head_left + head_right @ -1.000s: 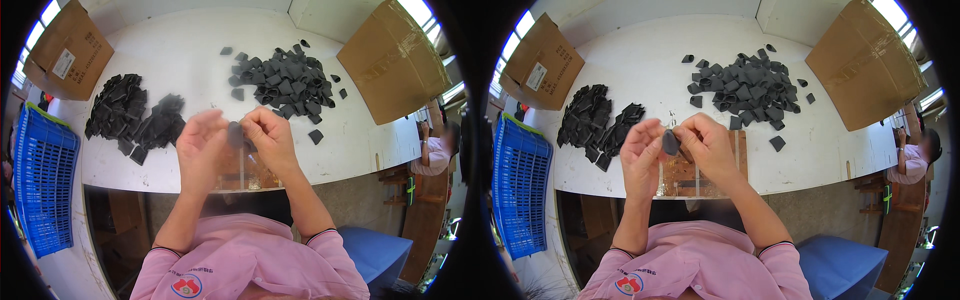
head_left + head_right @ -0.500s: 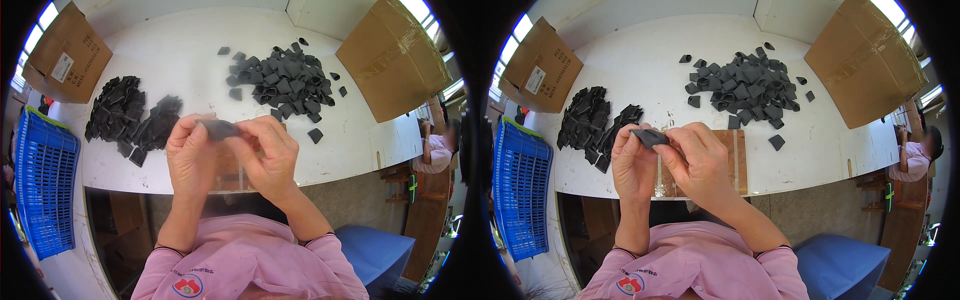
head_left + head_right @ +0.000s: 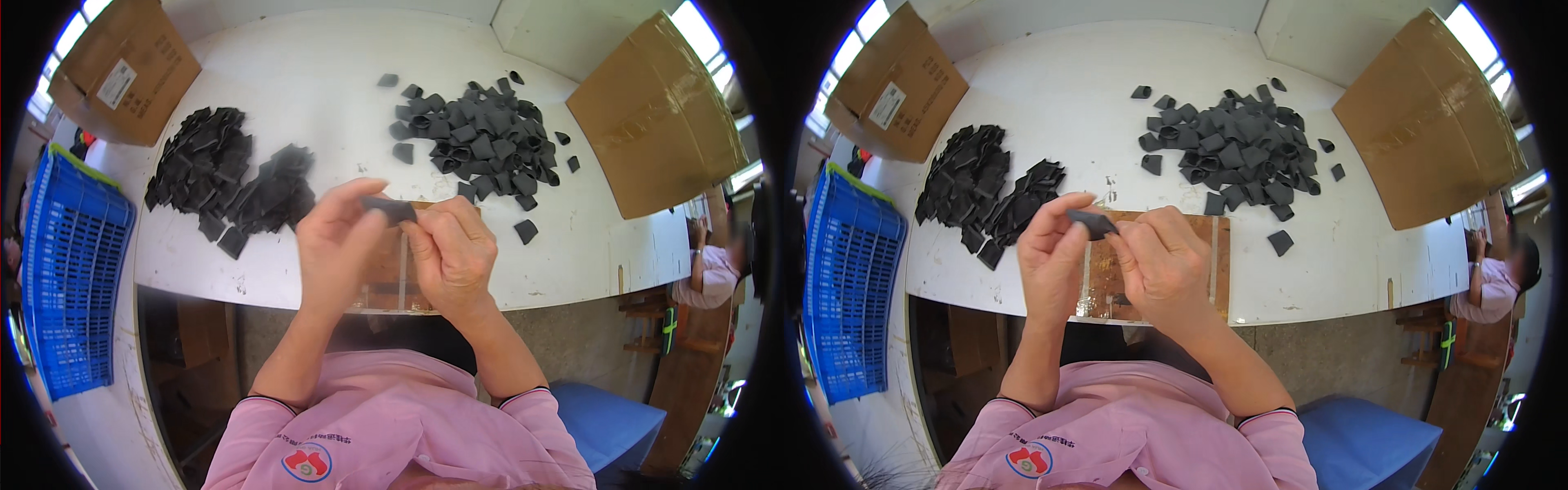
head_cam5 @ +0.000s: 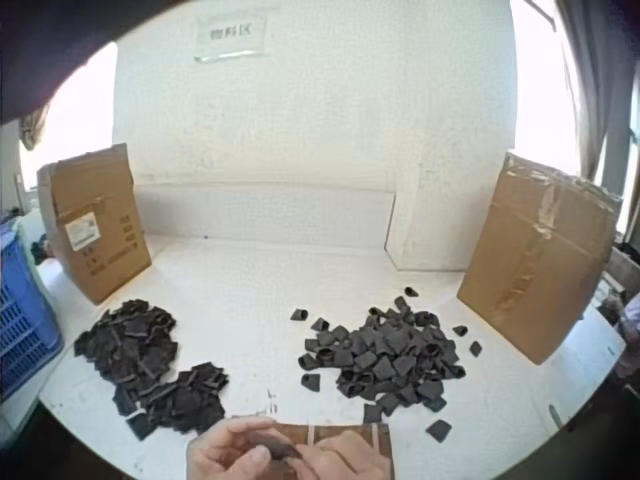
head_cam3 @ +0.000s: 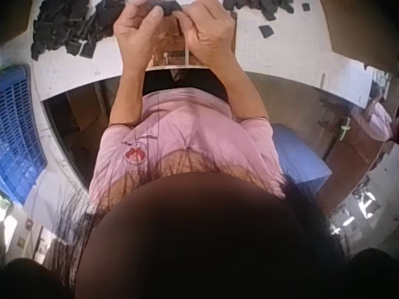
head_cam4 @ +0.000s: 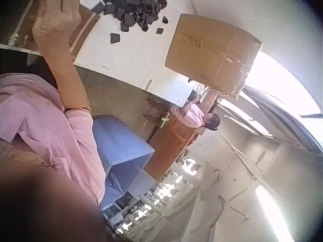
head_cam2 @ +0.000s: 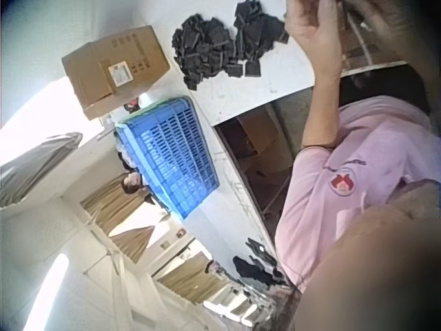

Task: Inspecting and sorting small black rubber or foam components by hand on a white workbench.

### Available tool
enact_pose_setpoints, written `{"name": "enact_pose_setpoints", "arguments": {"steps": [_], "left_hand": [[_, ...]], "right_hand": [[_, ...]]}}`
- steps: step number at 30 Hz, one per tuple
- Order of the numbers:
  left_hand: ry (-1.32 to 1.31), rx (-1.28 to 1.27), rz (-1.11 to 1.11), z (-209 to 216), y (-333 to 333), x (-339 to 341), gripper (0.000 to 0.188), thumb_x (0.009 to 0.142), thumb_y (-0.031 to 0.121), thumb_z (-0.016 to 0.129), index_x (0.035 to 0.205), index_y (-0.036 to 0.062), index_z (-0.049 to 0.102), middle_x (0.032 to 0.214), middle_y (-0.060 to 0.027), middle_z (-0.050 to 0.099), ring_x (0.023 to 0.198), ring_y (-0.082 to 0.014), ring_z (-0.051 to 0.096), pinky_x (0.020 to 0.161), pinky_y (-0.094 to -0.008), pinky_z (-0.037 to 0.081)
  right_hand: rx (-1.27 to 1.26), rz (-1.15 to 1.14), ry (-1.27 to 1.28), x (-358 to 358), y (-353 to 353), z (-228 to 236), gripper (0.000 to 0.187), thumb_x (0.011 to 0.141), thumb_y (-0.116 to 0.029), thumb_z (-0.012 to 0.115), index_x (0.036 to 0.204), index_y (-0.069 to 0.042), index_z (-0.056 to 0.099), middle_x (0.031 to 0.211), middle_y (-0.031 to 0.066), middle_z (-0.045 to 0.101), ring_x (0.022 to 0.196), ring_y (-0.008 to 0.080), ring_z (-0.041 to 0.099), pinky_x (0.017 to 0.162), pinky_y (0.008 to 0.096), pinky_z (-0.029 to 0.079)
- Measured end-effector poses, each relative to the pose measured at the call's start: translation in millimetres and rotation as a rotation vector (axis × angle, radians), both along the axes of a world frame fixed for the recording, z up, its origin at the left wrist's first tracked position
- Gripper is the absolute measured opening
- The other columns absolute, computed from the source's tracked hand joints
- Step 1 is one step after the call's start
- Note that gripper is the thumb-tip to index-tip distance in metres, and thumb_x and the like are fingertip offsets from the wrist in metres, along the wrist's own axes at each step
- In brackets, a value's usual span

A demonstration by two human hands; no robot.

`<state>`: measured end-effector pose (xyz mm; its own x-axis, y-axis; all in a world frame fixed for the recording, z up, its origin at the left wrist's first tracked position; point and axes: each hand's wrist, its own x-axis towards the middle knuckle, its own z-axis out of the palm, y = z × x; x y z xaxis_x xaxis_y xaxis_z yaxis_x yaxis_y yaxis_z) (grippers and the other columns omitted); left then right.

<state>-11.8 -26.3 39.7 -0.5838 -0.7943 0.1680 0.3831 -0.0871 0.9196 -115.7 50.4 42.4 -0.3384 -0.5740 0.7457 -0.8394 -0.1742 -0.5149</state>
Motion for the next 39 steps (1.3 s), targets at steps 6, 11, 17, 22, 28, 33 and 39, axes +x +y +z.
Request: {"name": "enact_pose_setpoints", "arguments": {"steps": [6, 11, 17, 22, 28, 33, 39], "left_hand": [[-0.063, -0.050, 0.084, -7, 8, -8, 0.006, 0.081, 0.002, 0.058, 0.086, -0.0012, 0.058, 0.074, 0.0003, 0.057, 0.065, -0.0031, 0.049, 0.058, -0.0163, 0.040], [-0.180, -0.289, 0.250, -32, 9, -7, 0.006, 0.078, 0.004, 0.059, 0.076, 0.0003, 0.054, 0.070, -0.0041, 0.053, 0.058, -0.0095, 0.048, 0.050, -0.0215, 0.038], [-0.740, -1.006, 0.572, -95, -46, 24, 0.023, 0.072, -0.003, 0.056, 0.095, 0.0001, 0.052, 0.089, -0.0146, 0.051, 0.077, -0.0257, 0.052, 0.063, -0.0314, 0.044], [-1.256, -1.177, 0.265, -115, -76, 36, 0.014, 0.069, 0.001, 0.057, 0.082, 0.0015, 0.052, 0.082, -0.0131, 0.051, 0.081, -0.0284, 0.052, 0.066, -0.0359, 0.046], [-1.300, -1.333, 0.212, -117, -87, 35, 0.006, 0.069, 0.001, 0.057, 0.072, 0.0014, 0.052, 0.073, -0.0108, 0.052, 0.068, -0.0272, 0.055, 0.059, -0.0355, 0.046], [-0.884, -1.095, 0.402, -96, -83, 44, 0.005, 0.073, 0.002, 0.060, 0.074, -0.0021, 0.057, 0.068, -0.0090, 0.055, 0.057, -0.0201, 0.054, 0.050, -0.0264, 0.043], [-0.212, 0.337, 0.031, -48, -20, 34, 0.008, 0.081, 0.007, 0.058, 0.079, -0.0009, 0.058, 0.065, -0.0028, 0.056, 0.050, -0.0058, 0.050, 0.041, -0.0172, 0.038]], "right_hand": [[0.083, 0.013, -0.002, -1, 4, 9, 0.010, 0.068, 0.000, 0.064, 0.072, -0.001, 0.055, 0.065, 0.0071, 0.050, 0.055, 0.0198, 0.050, 0.044, 0.0288, 0.038], [0.115, 0.101, -0.087, -12, 4, 12, 0.008, 0.073, -0.001, 0.062, 0.072, -0.001, 0.054, 0.062, 0.0054, 0.051, 0.050, 0.0137, 0.047, 0.043, 0.0236, 0.035], [-0.068, 0.028, -0.933, -56, -7, 23, 0.024, 0.088, -0.019, 0.048, 0.088, 0.004, 0.056, 0.062, 0.0018, 0.052, 0.051, 0.0051, 0.043, 0.046, 0.0177, 0.034], [0.348, 0.185, -1.119, -22, 23, -23, 0.020, 0.086, -0.016, 0.051, 0.086, 0.002, 0.059, 0.062, 0.0012, 0.053, 0.052, 0.0036, 0.043, 0.047, 0.0162, 0.034], [0.543, 0.266, -1.015, 6, 30, -44, 0.017, 0.084, -0.015, 0.052, 0.084, 0.000, 0.060, 0.061, 0.0015, 0.055, 0.054, 0.0057, 0.048, 0.049, 0.0192, 0.038], [0.551, 0.279, -0.879, 23, 27, -35, 0.015, 0.081, -0.013, 0.054, 0.082, 0.002, 0.058, 0.061, 0.0073, 0.056, 0.052, 0.0105, 0.051, 0.050, 0.0241, 0.040], [0.267, 0.184, -0.608, 35, 17, -35, 0.009, 0.076, -0.008, 0.061, 0.080, -0.001, 0.057, 0.064, 0.0070, 0.054, 0.050, 0.0142, 0.051, 0.047, 0.0247, 0.040]]}}
